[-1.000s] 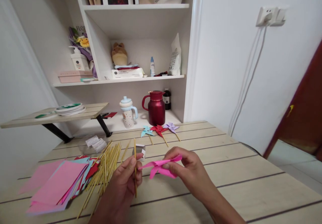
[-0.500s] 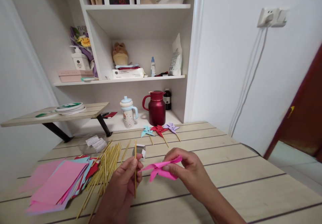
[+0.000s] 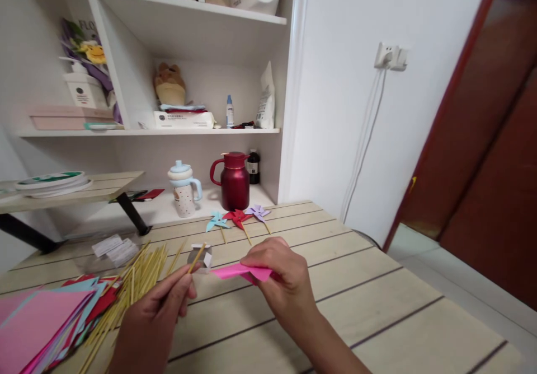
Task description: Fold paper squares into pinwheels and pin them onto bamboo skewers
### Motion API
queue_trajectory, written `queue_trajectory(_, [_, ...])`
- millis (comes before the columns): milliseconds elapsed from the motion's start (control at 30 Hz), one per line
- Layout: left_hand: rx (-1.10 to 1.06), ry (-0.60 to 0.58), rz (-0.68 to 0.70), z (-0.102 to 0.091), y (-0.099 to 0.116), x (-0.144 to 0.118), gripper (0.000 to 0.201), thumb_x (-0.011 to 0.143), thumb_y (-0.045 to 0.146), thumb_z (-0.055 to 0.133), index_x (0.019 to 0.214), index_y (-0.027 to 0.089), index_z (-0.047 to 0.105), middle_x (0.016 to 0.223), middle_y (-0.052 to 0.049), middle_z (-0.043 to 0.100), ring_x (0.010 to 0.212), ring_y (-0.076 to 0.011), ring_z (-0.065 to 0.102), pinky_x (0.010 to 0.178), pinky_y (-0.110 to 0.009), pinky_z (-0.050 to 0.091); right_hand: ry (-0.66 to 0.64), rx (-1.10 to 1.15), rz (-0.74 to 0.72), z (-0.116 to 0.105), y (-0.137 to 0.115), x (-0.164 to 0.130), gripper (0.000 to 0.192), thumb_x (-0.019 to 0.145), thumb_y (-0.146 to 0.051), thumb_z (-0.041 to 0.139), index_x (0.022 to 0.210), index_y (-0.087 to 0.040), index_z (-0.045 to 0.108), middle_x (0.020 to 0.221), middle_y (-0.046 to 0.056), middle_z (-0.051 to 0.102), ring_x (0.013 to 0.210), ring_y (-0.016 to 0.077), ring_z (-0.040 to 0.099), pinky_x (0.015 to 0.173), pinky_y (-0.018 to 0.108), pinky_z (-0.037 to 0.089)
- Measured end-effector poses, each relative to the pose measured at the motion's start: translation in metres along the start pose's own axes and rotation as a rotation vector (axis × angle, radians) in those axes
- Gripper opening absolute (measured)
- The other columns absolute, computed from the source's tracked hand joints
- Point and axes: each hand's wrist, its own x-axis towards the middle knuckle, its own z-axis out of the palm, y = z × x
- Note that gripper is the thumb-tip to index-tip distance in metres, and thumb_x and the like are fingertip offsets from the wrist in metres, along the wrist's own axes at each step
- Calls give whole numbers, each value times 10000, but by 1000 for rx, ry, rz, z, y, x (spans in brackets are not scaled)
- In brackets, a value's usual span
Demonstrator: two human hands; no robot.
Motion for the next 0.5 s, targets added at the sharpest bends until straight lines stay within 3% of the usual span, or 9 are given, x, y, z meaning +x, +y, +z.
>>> queue_trajectory(267, [70, -76, 28, 6, 16, -14, 417, 740, 576, 664, 889, 210, 797, 573, 35, 527, 496, -110, 371, 500, -232, 320, -75, -74, -157, -3, -6, 0, 248, 837, -15, 646, 1000, -188, 715, 835, 56, 711, 751, 197, 625, 744, 411, 477])
queue_trajectory(500, [45, -274, -17, 5, 15, -11, 352, 762, 521, 636, 726, 180, 716, 548, 51, 409, 527, -117, 350, 538, -241, 282, -114, -49, -164, -1, -10, 2, 140, 898, -93, 630, 981, -176, 706, 813, 55, 725, 713, 179, 639, 750, 407, 476])
